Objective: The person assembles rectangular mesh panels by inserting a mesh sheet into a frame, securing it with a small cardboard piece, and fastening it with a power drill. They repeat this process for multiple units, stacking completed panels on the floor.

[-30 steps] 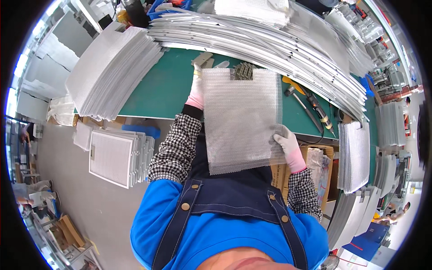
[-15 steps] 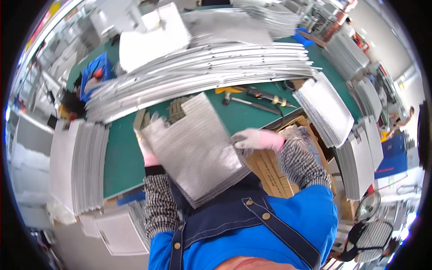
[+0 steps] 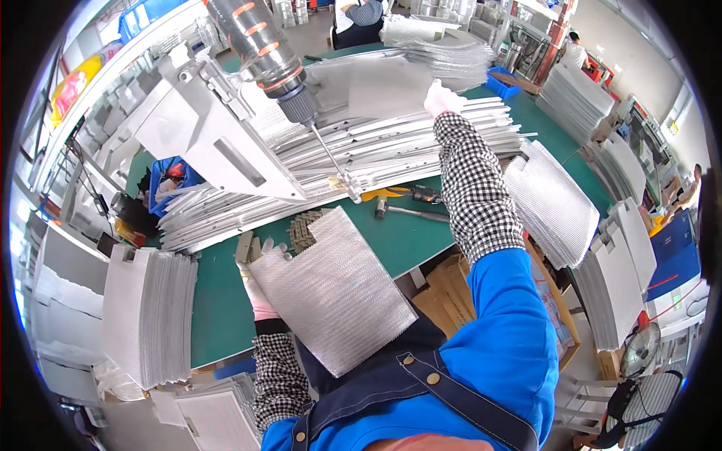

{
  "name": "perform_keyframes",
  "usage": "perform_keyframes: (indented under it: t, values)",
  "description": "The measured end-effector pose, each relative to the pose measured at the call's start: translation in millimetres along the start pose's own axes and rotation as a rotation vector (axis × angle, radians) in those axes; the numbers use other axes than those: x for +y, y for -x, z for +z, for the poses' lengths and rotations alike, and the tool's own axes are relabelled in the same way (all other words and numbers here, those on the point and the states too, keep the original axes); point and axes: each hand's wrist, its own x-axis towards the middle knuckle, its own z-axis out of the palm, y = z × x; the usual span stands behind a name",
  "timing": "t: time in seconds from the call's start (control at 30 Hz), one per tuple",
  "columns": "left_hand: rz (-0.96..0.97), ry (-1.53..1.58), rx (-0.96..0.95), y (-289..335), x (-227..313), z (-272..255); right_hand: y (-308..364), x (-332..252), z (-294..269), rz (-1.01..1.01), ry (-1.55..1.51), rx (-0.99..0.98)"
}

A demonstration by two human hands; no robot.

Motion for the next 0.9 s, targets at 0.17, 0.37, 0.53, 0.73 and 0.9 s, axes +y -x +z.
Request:
perform_keyframes:
  t: [0.17,0.37,0.53,0.73,0.9]
  values:
    - [-0.069,-0.012,-0.037,-11,-7,-16,-9,8,-13,0.076,-0.199,0.463]
    - [-0.086,0.026,0.021,-4,-4,-2,11,62,-86,-0.196,-1.691,-0.191]
    - [-0.122,0.038,0.119,-7,-5,3,64,114,-51,-0.042,-1.642,-0.16]
    - [-0.145,0.092,0.135,-1,-1,-7,264,103,14,0.003,-1.178,-0.503]
    - [-0.07,-0.07,0.099,4,-2,-18,296,117,27,-0.085,-1.268,-0.597]
